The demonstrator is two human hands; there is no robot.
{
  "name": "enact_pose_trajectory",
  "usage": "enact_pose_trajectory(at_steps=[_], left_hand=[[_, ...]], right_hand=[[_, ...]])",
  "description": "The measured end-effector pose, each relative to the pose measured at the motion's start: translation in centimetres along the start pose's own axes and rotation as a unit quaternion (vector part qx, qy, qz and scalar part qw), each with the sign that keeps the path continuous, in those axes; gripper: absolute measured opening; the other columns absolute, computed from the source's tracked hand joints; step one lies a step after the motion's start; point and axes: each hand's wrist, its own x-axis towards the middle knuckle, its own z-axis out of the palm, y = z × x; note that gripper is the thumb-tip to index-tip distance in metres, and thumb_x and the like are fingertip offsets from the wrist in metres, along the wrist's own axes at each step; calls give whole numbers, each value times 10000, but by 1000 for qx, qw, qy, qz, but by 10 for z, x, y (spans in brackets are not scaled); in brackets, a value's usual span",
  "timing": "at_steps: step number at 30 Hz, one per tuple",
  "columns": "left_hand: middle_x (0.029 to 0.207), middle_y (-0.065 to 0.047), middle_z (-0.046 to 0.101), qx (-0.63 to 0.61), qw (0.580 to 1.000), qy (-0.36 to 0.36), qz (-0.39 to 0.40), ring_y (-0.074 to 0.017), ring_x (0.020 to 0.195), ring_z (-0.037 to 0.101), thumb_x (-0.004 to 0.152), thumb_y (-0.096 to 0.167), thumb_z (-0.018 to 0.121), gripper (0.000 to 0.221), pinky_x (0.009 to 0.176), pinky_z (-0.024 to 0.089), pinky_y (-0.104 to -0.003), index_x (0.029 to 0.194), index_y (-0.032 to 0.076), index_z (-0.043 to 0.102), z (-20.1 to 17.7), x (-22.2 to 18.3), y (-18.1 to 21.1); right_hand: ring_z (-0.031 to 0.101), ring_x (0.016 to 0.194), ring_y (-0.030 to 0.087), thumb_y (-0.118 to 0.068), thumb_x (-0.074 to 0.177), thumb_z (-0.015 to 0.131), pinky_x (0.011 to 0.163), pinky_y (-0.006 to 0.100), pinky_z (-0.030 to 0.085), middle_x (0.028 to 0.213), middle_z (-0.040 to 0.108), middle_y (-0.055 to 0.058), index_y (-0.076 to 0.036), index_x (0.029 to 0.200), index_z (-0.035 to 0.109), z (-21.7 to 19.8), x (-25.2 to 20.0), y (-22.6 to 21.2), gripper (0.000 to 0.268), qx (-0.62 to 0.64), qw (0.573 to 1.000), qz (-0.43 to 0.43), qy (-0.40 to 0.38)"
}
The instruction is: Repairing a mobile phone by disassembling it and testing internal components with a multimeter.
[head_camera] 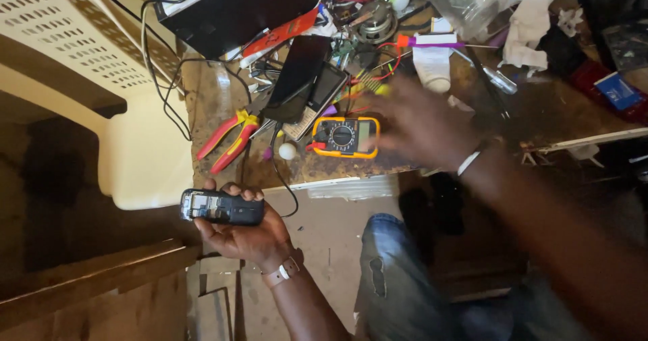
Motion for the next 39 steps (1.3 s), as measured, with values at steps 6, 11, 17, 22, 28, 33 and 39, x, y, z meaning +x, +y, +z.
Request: enact_pose_trajectory(at_steps=[6, 11, 17, 22, 28, 33, 39], left_hand=[[714, -102, 512, 44, 998, -43, 22, -169, 586, 510, 845, 419, 358, 477, 533, 442, -264, 1081, 26, 492, -2, 0, -2], [745, -96, 508, 56, 996, -70, 21, -161, 610, 504, 841, 425, 358, 498, 554, 446, -253, 1111, 23, 475, -6, 2, -1], [736, -95, 505, 59, 996, -60, 9, -167, 611, 517, 844, 439, 349, 513, 545, 462, -260, 1117, 23, 473, -7, 0, -4], [777, -110, 525, 106, 988, -88, -71, -183, 610, 547, 844, 456, 368, 523, 529, 496, -271, 1144, 42, 477, -1, -4, -14], [769, -126, 543, 74, 984, -115, -116, -191, 601, 577, 860, 315, 409, 418, 522, 506, -269, 1152, 22, 472, 4, -10, -32], [780, -118, 522, 70, 978, -128, -149, -195, 609, 523, 829, 224, 467, 377, 538, 453, -277, 1142, 14, 470, 12, -17, -28], [800, -100, 525, 57, 963, -164, -204, -182, 611, 489, 813, 222, 539, 389, 546, 402, -266, 1144, 29, 468, 22, -25, -26]], right_hand=[[561, 821, 338, -402, 707, 620, 618, 402, 473, 994, 479, 127, -97, 1221, 470, 20, -13, -37, 617, -68, 995, -77, -3], [566, 767, 424, -284, 746, 623, 594, 471, 489, 997, 465, 181, -58, 1212, 472, 39, -15, -56, 539, -20, 994, -101, 25], [565, 857, 331, -393, 752, 617, 686, 422, 464, 1046, 480, 174, -104, 1247, 461, 84, -11, -52, 594, -116, 978, -136, 106], [559, 824, 289, -494, 801, 534, 644, 370, 416, 950, 486, 147, -74, 1175, 522, 51, -5, -62, 563, -116, 965, -149, 183], [564, 868, 265, -194, 865, 499, 714, 307, 431, 828, 540, 114, -60, 929, 637, 15, -19, 6, 203, -215, 954, -95, 186], [540, 778, 275, -90, 835, 486, 654, 357, 427, 878, 522, 104, -79, 1108, 600, -25, -25, 25, 295, -62, 993, -14, 96], [430, 1070, 362, -268, 796, 515, 707, 476, 446, 1203, 410, 228, -121, 1323, 361, 8, -16, -2, 568, -56, 997, -5, -61]])
